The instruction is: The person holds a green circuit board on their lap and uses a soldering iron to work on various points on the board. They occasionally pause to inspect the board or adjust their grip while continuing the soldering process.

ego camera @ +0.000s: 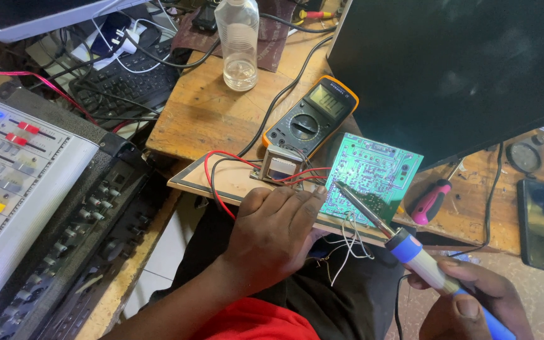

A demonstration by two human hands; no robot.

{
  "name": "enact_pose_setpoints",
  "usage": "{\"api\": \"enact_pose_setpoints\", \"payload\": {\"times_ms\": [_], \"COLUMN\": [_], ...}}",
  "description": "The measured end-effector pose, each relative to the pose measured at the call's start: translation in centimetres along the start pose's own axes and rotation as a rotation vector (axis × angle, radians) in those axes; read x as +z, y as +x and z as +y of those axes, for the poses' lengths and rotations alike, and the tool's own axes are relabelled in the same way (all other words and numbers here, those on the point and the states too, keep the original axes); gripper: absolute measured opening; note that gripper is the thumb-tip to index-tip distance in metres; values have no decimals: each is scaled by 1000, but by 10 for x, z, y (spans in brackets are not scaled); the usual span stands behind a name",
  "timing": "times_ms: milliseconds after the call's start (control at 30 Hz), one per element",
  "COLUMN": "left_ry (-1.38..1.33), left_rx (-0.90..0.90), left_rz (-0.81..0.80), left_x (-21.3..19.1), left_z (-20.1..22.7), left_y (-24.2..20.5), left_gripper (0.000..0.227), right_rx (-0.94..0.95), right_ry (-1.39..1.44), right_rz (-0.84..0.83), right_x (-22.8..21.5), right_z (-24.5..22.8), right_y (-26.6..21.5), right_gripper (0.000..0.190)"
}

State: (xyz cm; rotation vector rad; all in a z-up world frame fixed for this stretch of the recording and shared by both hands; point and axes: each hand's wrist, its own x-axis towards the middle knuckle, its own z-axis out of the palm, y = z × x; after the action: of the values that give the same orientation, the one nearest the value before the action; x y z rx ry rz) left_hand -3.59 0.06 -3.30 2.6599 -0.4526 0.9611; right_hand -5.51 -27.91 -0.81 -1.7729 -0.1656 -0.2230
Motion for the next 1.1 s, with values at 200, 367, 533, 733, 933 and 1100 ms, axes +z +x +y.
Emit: {"api": "enact_pose_setpoints", "payload": {"times_ms": [200,367,533,733,933,1100], "left_ry": [18,6,-30,-23,-8,-2], "left_rx": [0,1,4,-2,4,-9], "left_rz": [-7,-5,7,17,18,0], "left_x": [2,2,0,-3,0,1], "left_z": [0,0,-1,2,0,1], "left_y": [-1,-2,3,1,1,0], "left_gripper": [49,49,44,38,41,43], "right_rx": [60,-19,-67,-15,28,88], "right_ry": [-22,104,98,38,-9,-37], "right_rz": [-50,65,92,38,-19,78], "right_x": [-14,4,12,4,-15,-3], "right_z": [5,7,3,0,0,-12], "right_y": [2,-3,-1,-6,0,-5], "right_gripper": [39,38,34,34,36,43]}}
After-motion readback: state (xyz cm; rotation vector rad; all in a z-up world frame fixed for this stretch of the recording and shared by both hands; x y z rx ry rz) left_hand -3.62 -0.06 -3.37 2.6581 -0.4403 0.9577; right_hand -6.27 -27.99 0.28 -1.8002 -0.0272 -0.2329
